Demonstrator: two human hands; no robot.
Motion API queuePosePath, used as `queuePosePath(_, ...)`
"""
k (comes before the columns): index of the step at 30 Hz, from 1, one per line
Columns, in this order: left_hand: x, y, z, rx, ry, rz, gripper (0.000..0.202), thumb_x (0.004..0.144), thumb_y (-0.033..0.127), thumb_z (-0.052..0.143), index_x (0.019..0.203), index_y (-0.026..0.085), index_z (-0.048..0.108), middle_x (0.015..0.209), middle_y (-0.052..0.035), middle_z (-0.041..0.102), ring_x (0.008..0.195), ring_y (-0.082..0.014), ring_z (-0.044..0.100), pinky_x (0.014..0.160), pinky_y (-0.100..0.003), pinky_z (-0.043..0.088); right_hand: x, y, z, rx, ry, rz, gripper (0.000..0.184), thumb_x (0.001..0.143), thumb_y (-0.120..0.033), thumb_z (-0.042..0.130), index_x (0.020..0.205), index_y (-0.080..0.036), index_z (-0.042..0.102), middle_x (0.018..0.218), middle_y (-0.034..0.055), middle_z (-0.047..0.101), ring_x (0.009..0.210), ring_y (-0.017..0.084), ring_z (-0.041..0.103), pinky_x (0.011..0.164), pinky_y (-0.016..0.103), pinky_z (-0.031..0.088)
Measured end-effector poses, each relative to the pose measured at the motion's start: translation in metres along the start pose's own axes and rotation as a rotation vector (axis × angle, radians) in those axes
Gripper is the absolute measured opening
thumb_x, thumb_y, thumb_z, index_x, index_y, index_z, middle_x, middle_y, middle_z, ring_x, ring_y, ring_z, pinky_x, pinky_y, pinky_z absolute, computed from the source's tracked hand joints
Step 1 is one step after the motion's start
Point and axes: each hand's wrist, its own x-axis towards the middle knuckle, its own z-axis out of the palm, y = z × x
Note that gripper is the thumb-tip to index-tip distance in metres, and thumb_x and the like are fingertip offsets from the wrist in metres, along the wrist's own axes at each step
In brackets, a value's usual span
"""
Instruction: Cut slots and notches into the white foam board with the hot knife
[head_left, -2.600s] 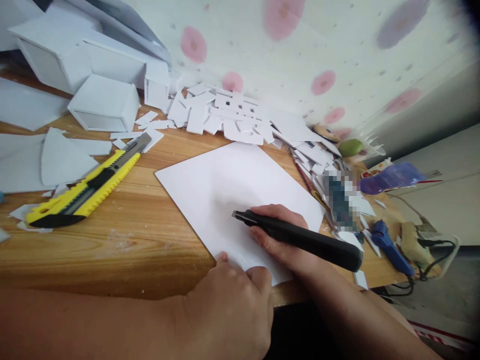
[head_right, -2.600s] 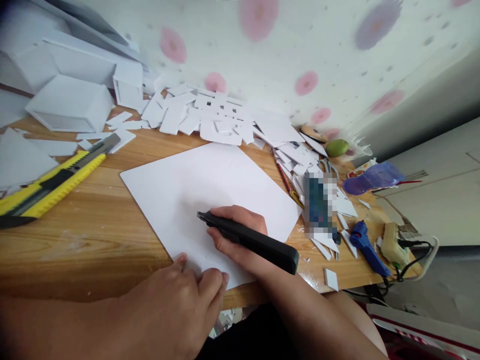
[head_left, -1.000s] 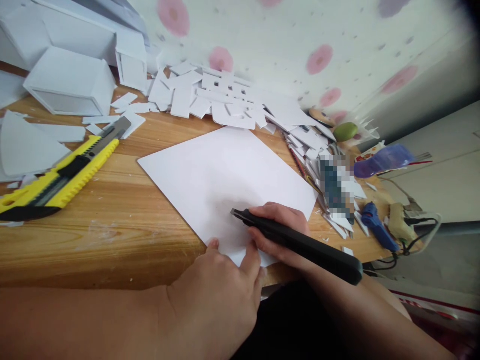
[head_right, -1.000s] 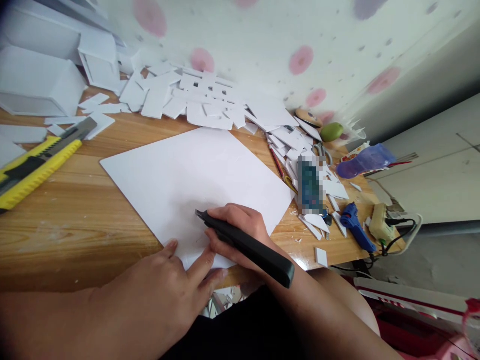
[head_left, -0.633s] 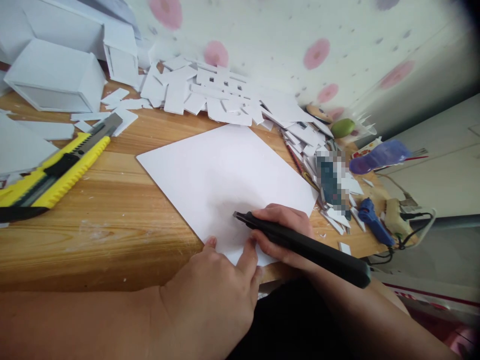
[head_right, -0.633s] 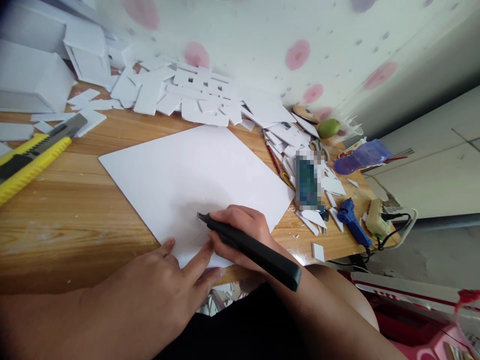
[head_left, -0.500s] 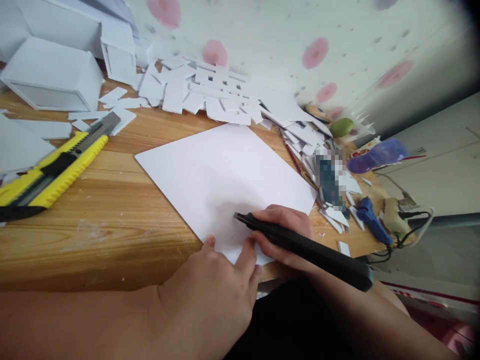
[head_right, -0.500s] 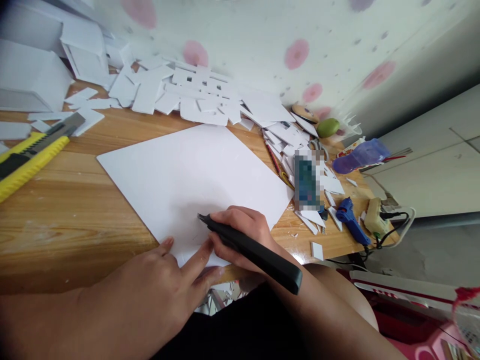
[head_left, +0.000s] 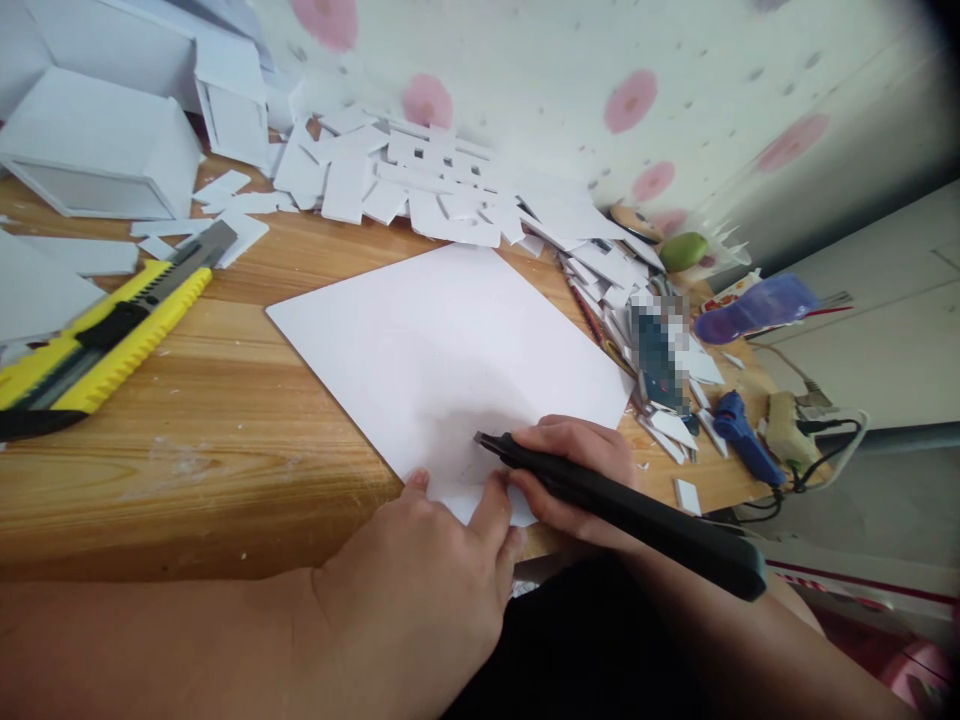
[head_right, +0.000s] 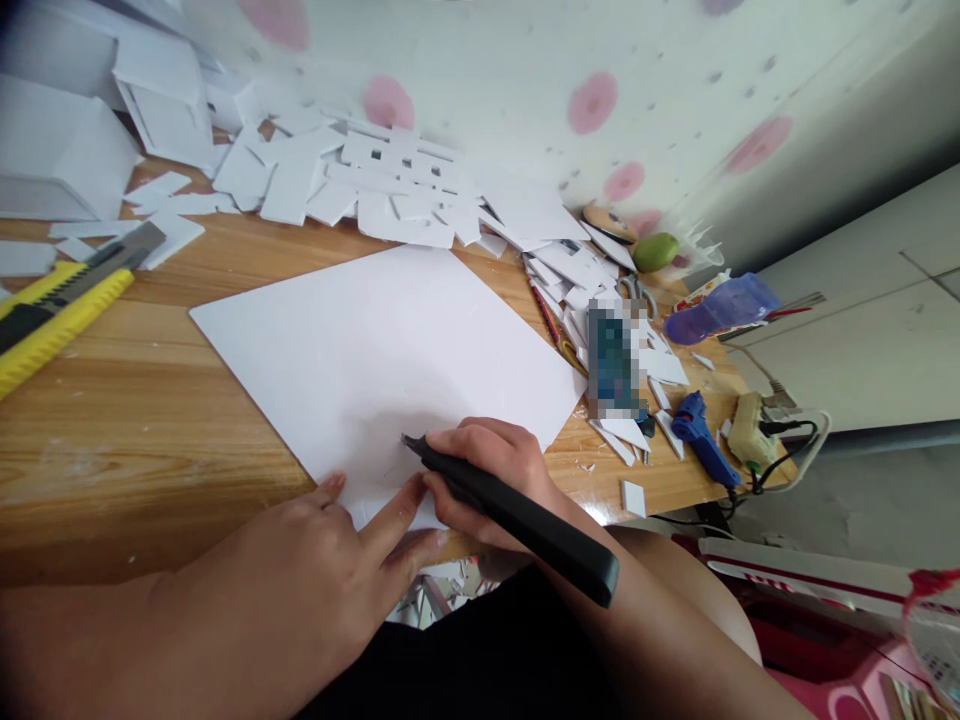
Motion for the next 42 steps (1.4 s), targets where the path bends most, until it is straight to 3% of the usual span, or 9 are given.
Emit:
queuePosePath(11, 0.0, -0.001, 0.0, 0.02, 0.0, 0.002, 0.041, 0.098, 0.024, 0.05, 0.134, 0.025, 0.067, 0.127, -0.0246, 0.069, 0.055, -0.0268, 0.072, 0.067, -0.058, 0.063, -0.002, 0.002, 0.0, 0.008, 0.009, -0.01, 0.02, 0.085, -0.017, 0.067, 0.103, -0.024, 0.063, 0.073, -0.0014, 0.069, 0.057, 0.013, 0.064, 0.052, 0.023, 0.051)
queuePosePath(14, 0.0, -0.001, 0.001, 0.03, -0.011, 0.023, 0.041, 0.098, 0.027, 0.051, 0.136, 0.024, 0.066, 0.127, -0.0264, 0.068, 0.057, -0.0284, 0.073, 0.067, -0.06, 0.062, -0.002, 0.0, -0.002, 0.036, 0.026, 0.043, 0.018, 0.083, -0.017, 0.069, 0.1, -0.024, 0.065, 0.075, -0.0012, 0.071, 0.058, 0.013, 0.067, 0.053, 0.021, 0.052)
queuePosePath(18, -0.001, 0.0, 0.003, 0.093, -0.034, 0.06, 0.046, 0.094, 0.029, 0.06, 0.14, 0.025, 0.063, 0.136, -0.0305, 0.062, 0.057, -0.0284, 0.073, 0.069, -0.061, 0.062, -0.005, 0.006, -0.009, 0.172, 0.206, 0.189, 0.022, 0.081, -0.02, 0.077, 0.1, -0.027, 0.07, 0.085, 0.0001, 0.077, 0.071, 0.016, 0.074, 0.064, 0.025, 0.059)
queuePosePath(22, -0.002, 0.0, 0.005, 0.118, -0.05, 0.071, 0.051, 0.091, 0.035, 0.066, 0.142, 0.027, 0.061, 0.143, -0.0322, 0.055, 0.058, -0.0283, 0.074, 0.072, -0.062, 0.061, 0.001, 0.018, -0.01, 0.619, 0.395, 0.317, 0.026, 0.083, -0.032, 0.081, 0.107, -0.029, 0.071, 0.082, -0.0014, 0.077, 0.067, 0.016, 0.074, 0.064, 0.029, 0.061)
queuePosePath(25, -0.001, 0.001, 0.007, 0.097, -0.047, 0.069, 0.052, 0.092, 0.04, 0.066, 0.142, 0.025, 0.061, 0.141, -0.0335, 0.056, 0.062, -0.03, 0.074, 0.072, -0.063, 0.06, 0.01, 0.021, -0.005, 0.855, 0.365, 0.363, 0.032, 0.079, -0.035, 0.086, 0.107, -0.027, 0.071, 0.078, -0.0009, 0.077, 0.063, 0.014, 0.073, 0.065, 0.027, 0.062)
queuePosePath(32, -0.001, 0.002, 0.012, 0.062, 0.049, 0.043, 0.049, 0.096, 0.037, 0.058, 0.142, 0.021, 0.06, 0.137, -0.032, 0.06, 0.063, -0.0295, 0.074, 0.068, -0.061, 0.06, 0.025, 0.019, 0.004, 1.036, 0.188, 0.465, 0.029, 0.083, -0.024, 0.083, 0.109, -0.026, 0.072, 0.062, -0.0043, 0.071, 0.051, 0.009, 0.065, 0.064, 0.025, 0.064)
queuePosePath(37, -0.001, 0.001, 0.014, 0.125, 0.112, 0.025, 0.055, 0.095, 0.028, 0.055, 0.148, 0.015, 0.052, 0.142, -0.0353, 0.054, 0.064, -0.0309, 0.074, 0.061, -0.055, 0.062, 0.052, 0.018, 0.003, 1.14, 0.056, 0.531, 0.034, 0.069, -0.027, 0.09, 0.1, -0.023, 0.076, 0.069, -0.0022, 0.069, 0.058, 0.012, 0.064, 0.058, 0.027, 0.064)
queuePosePath(42, 0.001, 0.008, 0.028, 0.183, 0.085, -0.009, 0.054, 0.092, 0.02, 0.055, 0.143, 0.003, 0.054, 0.139, -0.0423, 0.051, 0.075, -0.0364, 0.076, 0.064, -0.056, 0.061, 0.082, 0.016, 0.015, 0.99, 0.192, 0.592, 0.027, 0.066, -0.037, 0.089, 0.068, -0.016, 0.072, 0.045, -0.0067, 0.05, 0.038, 0.005, 0.04, 0.038, 0.018, 0.045)
